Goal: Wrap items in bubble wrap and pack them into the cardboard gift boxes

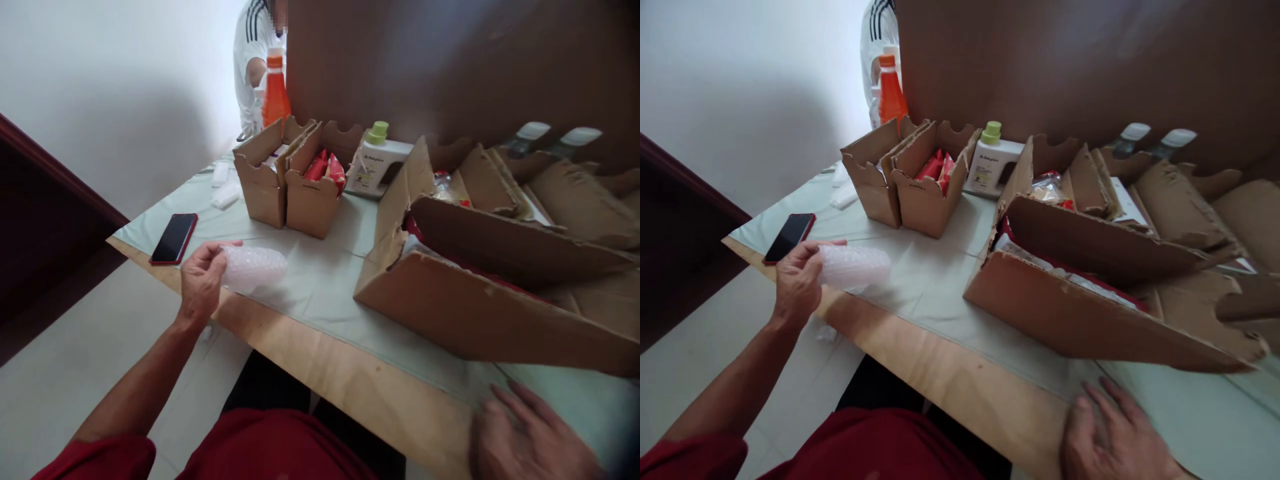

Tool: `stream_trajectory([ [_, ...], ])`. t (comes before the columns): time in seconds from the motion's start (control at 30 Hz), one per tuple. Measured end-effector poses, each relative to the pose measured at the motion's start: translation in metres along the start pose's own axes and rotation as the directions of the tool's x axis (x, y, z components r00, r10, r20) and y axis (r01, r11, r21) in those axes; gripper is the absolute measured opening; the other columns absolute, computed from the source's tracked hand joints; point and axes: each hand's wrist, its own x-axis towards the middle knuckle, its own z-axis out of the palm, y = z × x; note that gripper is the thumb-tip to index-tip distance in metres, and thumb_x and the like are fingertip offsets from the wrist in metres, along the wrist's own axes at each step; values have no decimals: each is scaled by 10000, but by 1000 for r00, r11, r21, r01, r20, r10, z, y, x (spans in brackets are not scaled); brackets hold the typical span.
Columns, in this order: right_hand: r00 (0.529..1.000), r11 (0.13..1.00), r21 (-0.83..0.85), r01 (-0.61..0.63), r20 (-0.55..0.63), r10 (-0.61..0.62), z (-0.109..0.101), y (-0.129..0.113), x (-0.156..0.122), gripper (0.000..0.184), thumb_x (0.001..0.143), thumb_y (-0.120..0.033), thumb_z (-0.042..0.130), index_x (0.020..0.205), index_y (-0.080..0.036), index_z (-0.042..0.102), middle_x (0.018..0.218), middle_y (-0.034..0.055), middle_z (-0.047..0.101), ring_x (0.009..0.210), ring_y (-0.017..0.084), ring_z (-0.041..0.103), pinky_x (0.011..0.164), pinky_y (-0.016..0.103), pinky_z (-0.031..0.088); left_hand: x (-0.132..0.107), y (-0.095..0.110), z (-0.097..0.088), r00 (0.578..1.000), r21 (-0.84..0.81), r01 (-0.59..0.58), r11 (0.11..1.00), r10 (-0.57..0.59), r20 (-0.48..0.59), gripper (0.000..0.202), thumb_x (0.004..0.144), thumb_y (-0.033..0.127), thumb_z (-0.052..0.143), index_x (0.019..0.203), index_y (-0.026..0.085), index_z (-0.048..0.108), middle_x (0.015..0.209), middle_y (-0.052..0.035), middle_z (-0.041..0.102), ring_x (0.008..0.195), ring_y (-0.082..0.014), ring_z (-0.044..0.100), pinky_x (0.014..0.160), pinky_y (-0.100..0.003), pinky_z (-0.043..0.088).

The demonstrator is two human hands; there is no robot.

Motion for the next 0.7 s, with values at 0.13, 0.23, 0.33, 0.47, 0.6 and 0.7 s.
stream_trajectory([
  [0.13,958,939,193,284,-17,-286,7,-59,-27,625,935,-270,666,1533,-270,484,1366,148,667,1245,366,654,1030,583,536,-49,11,40,910,-77,315,946,-278,306,163,791,322,684,852,172,708,937,-77,805,765,-195,698,651,-263,492],
  [0.23,902,861,322,394,43,-429,13,-91,-24,860,914,-161,671,1649,-299,247,1578,183,499,1359,330,596,1007,516,569,-75,13,70,746,-10,480,877,-402,531,156,746,328,703,779,176,692,846,-65,787,720,-187,677,632,-264,477],
  [0.33,864,802,415,430,69,-499,8,-106,-11,820,900,-89,618,1623,-311,302,1616,186,455,1369,313,591,997,515,571,-88,11,90,616,67,523,849,-431,659,177,738,348,734,754,177,690,725,-24,725,621,-146,613,580,-246,444],
  [0.47,850,734,564,378,102,-516,-5,-114,-2,488,899,-98,583,1336,-304,656,1407,111,671,1246,291,673,994,499,560,-86,3,100,526,99,537,838,-424,737,181,749,345,763,784,183,691,698,-3,695,581,-124,591,552,-236,447],
  [0.6,955,648,746,-153,281,-98,1,-110,-4,269,998,-249,565,1171,-274,770,1101,46,799,1016,238,752,910,392,600,-71,0,100,534,94,448,889,-351,769,238,743,250,728,972,186,739,930,-71,790,804,-193,725,715,-305,560],
  [0.7,882,448,760,-471,400,249,13,-104,-6,297,1015,-391,575,1169,-253,788,1104,59,804,1046,249,750,963,401,601,-57,8,99,578,50,348,936,-256,775,391,771,272,704,1153,195,736,1119,-112,791,1069,-272,737,947,-426,574],
])
